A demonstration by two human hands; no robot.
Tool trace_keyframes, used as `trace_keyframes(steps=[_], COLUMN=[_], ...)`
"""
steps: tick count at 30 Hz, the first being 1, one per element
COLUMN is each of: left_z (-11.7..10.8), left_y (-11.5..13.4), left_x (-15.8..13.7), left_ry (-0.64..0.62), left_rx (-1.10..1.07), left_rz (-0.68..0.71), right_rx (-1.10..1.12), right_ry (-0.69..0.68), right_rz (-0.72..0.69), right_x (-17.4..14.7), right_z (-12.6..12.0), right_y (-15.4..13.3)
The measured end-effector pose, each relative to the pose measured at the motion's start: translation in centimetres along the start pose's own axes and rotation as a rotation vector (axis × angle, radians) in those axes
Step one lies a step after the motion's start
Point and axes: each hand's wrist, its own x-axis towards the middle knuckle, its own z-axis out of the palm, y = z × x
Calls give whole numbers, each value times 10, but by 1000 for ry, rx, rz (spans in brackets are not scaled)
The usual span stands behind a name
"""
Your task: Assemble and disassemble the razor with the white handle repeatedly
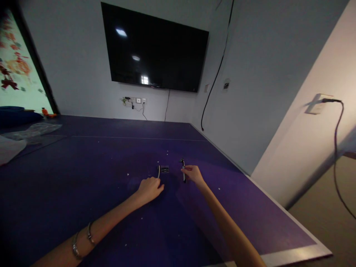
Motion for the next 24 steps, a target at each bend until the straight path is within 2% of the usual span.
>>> trace_keyframes(steps=[4,8,15,24], left_z=[7,12,17,22], left_y=[-10,-13,-15,-19], left_x=[4,9,16,18], left_ry=[-31,-27,-34,-54], left_rx=[25,28,29,15], left_rz=[-25,-33,-50,-72], right_rx=[-205,-378,-590,-736], right_ry=[127,218,205,147], right_rz=[-6,-24,-32,-32], right_x=[19,22,20,14], right_z=[-44,-65,-64,-59], right_y=[29,46,59,59])
